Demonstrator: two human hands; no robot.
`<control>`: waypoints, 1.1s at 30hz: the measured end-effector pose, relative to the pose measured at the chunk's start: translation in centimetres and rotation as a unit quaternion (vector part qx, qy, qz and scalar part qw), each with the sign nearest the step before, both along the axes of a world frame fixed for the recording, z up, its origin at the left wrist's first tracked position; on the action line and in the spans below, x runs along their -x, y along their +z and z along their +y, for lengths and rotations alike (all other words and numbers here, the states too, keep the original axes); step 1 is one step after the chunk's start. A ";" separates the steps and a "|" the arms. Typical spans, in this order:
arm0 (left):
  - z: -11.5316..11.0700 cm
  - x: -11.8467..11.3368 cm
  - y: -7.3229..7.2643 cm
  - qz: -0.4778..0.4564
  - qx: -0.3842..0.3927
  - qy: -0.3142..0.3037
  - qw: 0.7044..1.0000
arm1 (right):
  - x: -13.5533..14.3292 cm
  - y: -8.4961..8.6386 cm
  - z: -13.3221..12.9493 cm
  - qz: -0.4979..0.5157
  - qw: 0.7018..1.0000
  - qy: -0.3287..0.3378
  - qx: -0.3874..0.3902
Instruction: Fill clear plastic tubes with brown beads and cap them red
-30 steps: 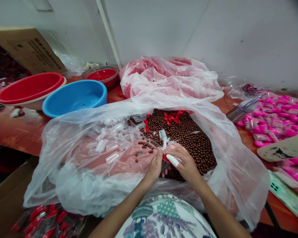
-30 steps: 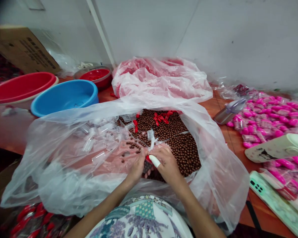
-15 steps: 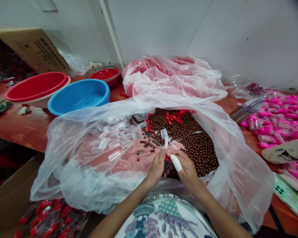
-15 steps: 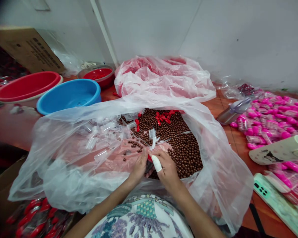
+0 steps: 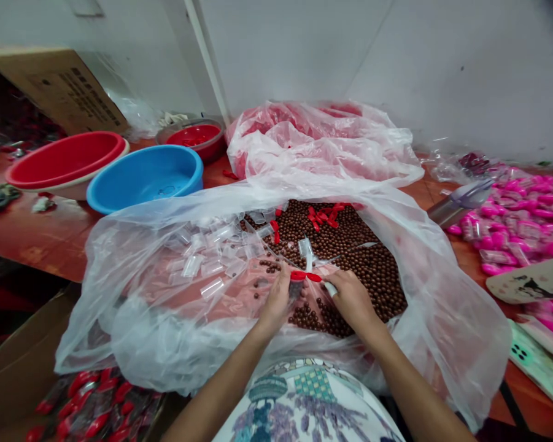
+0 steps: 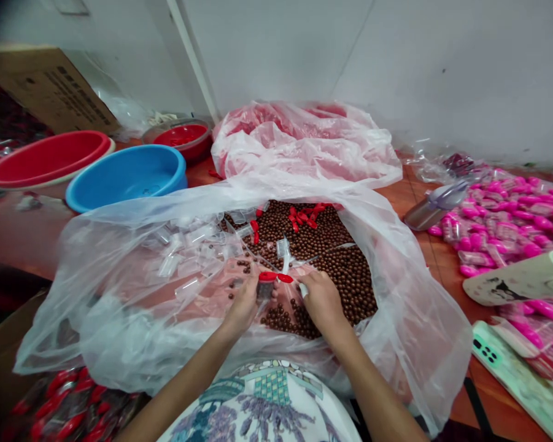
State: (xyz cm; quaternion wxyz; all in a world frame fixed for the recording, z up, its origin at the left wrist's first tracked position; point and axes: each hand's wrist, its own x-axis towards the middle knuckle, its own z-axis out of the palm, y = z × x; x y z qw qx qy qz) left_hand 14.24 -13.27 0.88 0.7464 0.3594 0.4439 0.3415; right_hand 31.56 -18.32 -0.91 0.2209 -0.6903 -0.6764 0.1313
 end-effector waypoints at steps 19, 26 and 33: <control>-1.3 -0.5 -0.7 -0.018 0.044 -0.086 0.995 | 2.1 3.2 0.0 0.377 0.924 -0.039 -0.042; -1.6 -0.5 -0.8 0.031 -0.008 -0.120 0.992 | 3.2 2.9 -0.7 0.230 0.964 0.088 -0.104; -2.0 -0.9 -0.7 0.062 -0.010 -0.086 0.994 | 3.4 2.7 -1.2 0.253 0.956 0.088 -0.119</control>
